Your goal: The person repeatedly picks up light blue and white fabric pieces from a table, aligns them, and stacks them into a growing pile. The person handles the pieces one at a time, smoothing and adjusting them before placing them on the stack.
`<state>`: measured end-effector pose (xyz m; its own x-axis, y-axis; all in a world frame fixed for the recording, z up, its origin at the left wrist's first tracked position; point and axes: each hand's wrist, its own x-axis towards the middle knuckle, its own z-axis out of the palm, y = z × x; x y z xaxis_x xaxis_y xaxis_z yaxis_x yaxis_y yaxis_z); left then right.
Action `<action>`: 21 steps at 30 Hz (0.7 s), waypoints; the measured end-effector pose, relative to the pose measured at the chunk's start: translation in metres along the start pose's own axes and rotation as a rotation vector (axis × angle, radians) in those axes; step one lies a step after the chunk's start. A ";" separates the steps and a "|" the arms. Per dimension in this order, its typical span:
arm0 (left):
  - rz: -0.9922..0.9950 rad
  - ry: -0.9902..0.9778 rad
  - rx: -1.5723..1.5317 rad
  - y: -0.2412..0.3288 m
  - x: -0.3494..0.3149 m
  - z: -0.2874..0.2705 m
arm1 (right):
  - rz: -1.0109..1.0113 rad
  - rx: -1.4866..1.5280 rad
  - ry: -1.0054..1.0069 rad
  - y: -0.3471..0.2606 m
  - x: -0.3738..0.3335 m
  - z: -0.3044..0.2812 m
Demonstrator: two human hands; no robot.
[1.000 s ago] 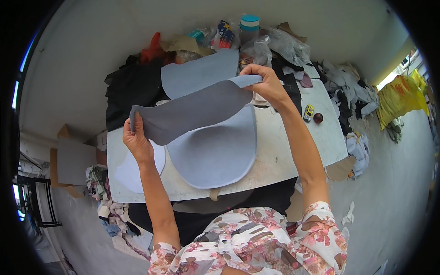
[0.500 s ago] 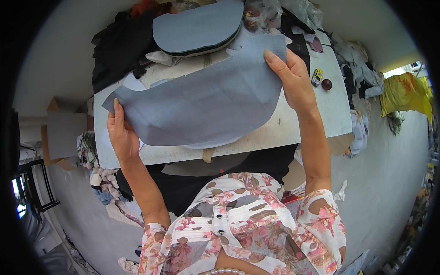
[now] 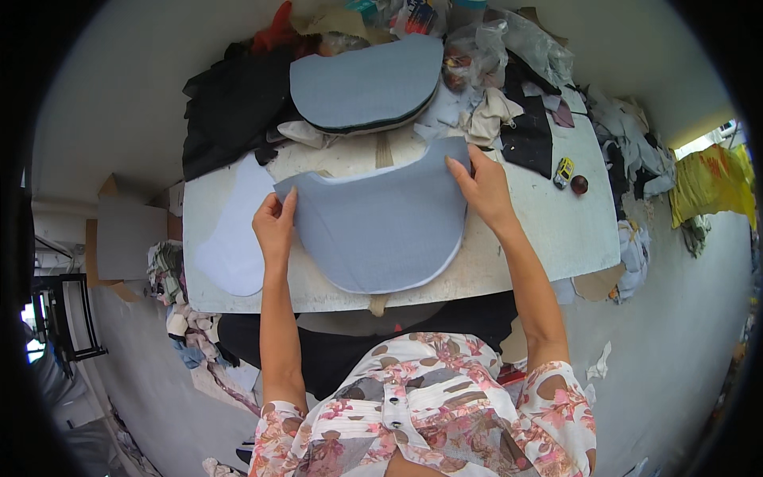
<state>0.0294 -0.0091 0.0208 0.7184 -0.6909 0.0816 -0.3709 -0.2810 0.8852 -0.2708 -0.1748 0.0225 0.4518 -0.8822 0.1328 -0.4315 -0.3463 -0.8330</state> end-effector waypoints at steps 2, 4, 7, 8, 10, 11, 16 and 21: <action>0.078 0.083 0.201 -0.008 0.000 0.007 | -0.069 -0.161 0.121 0.004 0.000 0.009; 0.080 0.133 0.190 -0.009 0.000 0.012 | -0.115 -0.290 0.196 0.011 0.001 0.016; 0.097 0.153 0.241 -0.009 0.003 0.014 | -0.123 -0.333 0.243 0.013 0.002 0.021; 0.098 0.156 0.238 -0.010 0.002 0.015 | -0.129 -0.338 0.246 0.014 0.001 0.022; 0.104 0.165 0.233 -0.010 0.002 0.017 | -0.144 -0.347 0.256 0.013 0.002 0.023; 0.096 0.162 0.228 -0.010 0.002 0.016 | -0.154 -0.378 0.249 0.014 0.002 0.023; -0.025 0.137 0.361 0.011 -0.011 0.007 | 0.008 -0.424 0.198 -0.020 -0.001 0.010; 0.582 -0.048 0.604 0.009 -0.025 0.010 | -0.398 -0.659 0.061 -0.032 -0.015 0.016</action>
<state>0.0018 -0.0013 0.0219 0.2941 -0.8594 0.4182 -0.9357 -0.1698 0.3091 -0.2512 -0.1449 0.0381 0.6348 -0.6610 0.4001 -0.6299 -0.7426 -0.2273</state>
